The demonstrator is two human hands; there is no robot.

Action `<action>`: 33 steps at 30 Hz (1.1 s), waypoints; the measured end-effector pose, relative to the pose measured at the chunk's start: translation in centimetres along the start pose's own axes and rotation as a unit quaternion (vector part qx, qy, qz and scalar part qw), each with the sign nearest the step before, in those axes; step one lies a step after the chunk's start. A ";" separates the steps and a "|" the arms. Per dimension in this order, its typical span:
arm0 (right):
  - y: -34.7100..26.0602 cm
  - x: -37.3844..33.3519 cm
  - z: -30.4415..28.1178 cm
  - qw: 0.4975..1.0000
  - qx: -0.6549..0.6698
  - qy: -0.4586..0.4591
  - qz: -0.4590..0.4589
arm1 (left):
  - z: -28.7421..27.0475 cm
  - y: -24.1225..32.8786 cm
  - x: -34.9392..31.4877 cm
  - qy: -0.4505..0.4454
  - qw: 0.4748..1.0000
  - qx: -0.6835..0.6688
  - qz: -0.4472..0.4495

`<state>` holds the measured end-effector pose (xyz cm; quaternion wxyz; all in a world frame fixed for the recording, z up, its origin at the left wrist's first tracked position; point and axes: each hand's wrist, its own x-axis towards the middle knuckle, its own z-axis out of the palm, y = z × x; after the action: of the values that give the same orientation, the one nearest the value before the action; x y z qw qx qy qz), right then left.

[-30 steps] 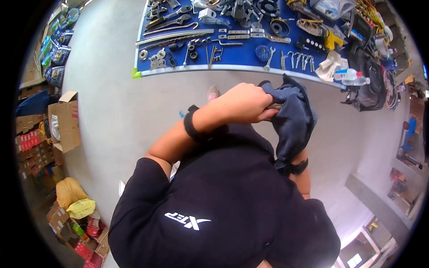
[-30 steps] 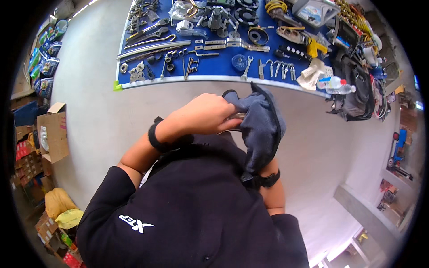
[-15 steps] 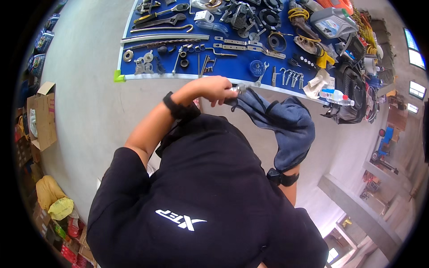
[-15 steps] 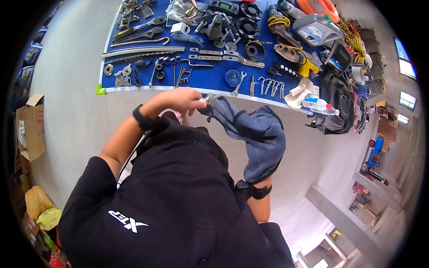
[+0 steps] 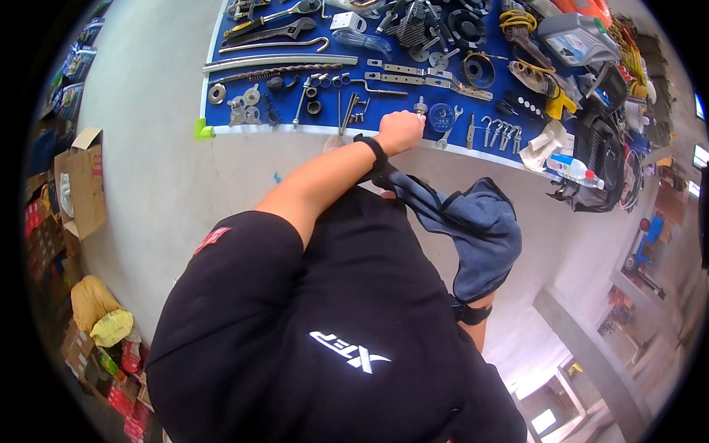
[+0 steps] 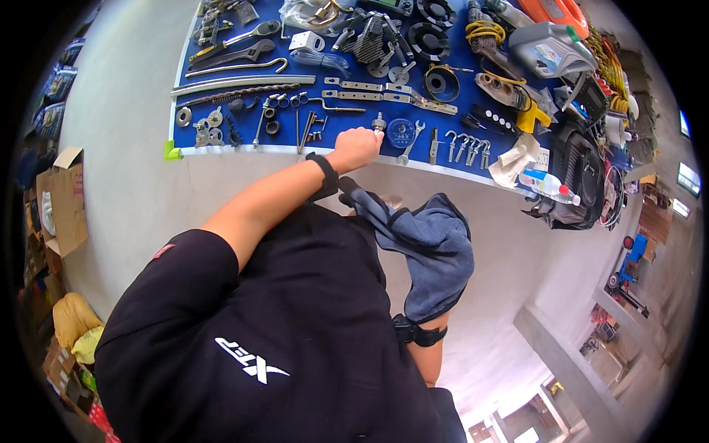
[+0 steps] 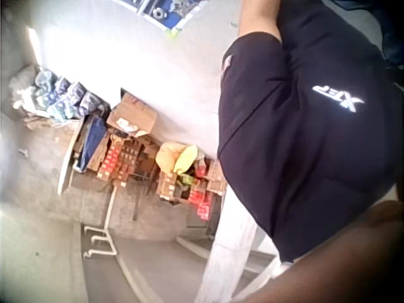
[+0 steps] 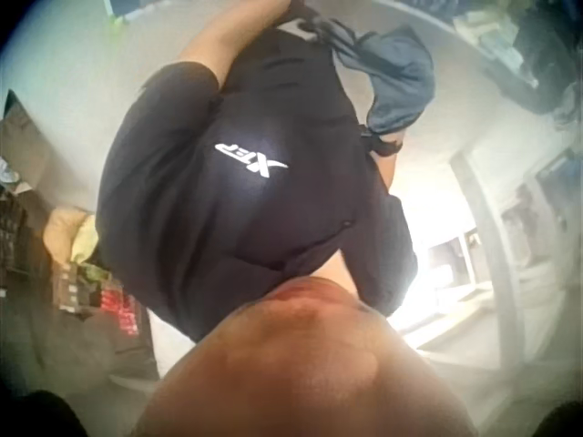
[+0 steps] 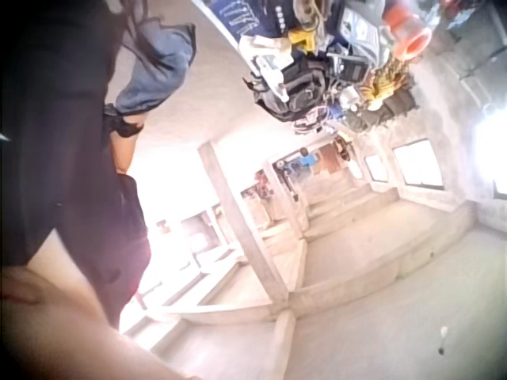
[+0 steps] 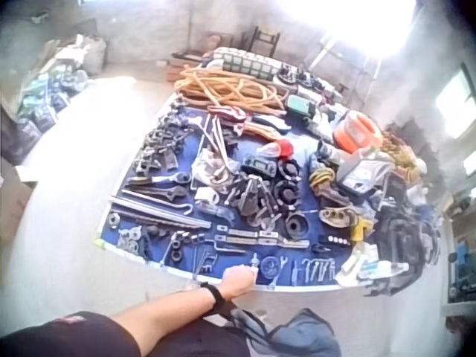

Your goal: The person adjusts the head-mounted camera and wipes it with a cloth. They then pick up a drone, unfold its arms, and inspect it. The person places the drone on a workbench and organizes various tools and parts, including a small metal piece and a cloth.

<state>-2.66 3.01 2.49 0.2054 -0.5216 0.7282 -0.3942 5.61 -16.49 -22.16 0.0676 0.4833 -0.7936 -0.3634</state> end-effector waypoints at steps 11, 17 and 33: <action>2.5 4.3 -3.3 0.992 0.060 -0.101 -0.040 | -1.6 1.7 -0.2 -0.044 0.993 0.065 -0.089; 3.1 7.1 -3.1 0.981 0.091 -0.160 -0.059 | -5.4 -1.4 -4.9 -0.060 0.986 0.150 -0.052; 0.1 7.3 2.1 0.974 0.093 -0.205 -0.037 | -6.8 -11.0 -7.3 0.129 0.981 0.135 -0.046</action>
<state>-3.92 -4.44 1.98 0.3833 -0.5966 0.6109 -0.3521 20.45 -16.95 -22.50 0.0862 0.5668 -0.7970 -0.1902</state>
